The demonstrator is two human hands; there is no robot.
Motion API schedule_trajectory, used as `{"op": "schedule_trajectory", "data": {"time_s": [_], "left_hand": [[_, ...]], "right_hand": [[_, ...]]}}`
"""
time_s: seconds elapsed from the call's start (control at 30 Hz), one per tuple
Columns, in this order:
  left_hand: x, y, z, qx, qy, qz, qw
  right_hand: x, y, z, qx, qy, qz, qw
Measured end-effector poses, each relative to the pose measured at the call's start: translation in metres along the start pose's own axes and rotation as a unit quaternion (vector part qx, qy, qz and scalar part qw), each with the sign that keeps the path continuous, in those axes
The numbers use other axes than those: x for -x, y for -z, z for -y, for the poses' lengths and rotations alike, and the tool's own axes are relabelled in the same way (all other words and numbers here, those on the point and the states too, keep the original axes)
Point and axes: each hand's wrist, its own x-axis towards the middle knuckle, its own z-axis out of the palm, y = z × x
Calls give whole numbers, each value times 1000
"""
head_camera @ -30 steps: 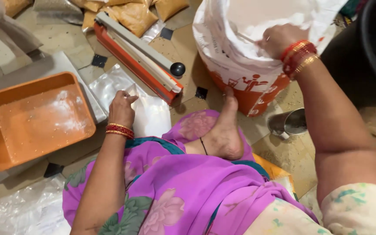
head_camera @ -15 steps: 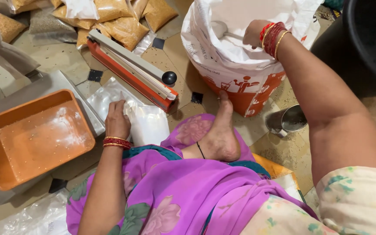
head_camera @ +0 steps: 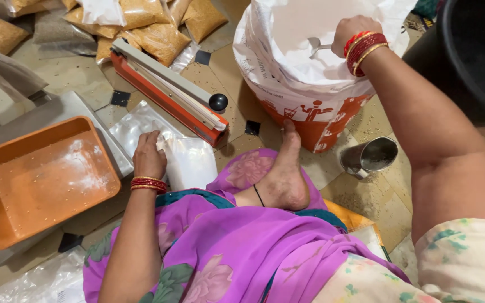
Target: The person is packaging white powder from a large bag into small plastic pouches using a spoon and sealing them with a heat-sealer machine.
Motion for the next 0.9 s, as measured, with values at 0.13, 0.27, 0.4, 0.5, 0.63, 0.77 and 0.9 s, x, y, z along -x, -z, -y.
{"op": "schedule_trajectory", "data": {"time_s": [0.13,0.27,0.4,0.5,0.63,0.77,0.9], "left_hand": [[1,-3,5,7,3,0,1000],[-3,-6,6,-2,19,9,1000],[-3,-6,-2,16,28,18,999],[0,-11,5,28,19,4,999],[5,-6,-7,51,22,-10,998],[15,13,-42,99,46,-10,994],[19,44,-92,125,32,6,992]], "right_hand": [[-12,-11,14,-130,-72,39,988],[-18,-11,21,-188,-111,60,974],[-9,-6,19,-215,-101,69,969],[-18,-14,24,-261,-73,57,961],[-12,-8,32,-327,-45,10,944],[-2,3,21,-362,-18,-8,932],[19,13,-20,-341,-2,-29,940]]}}
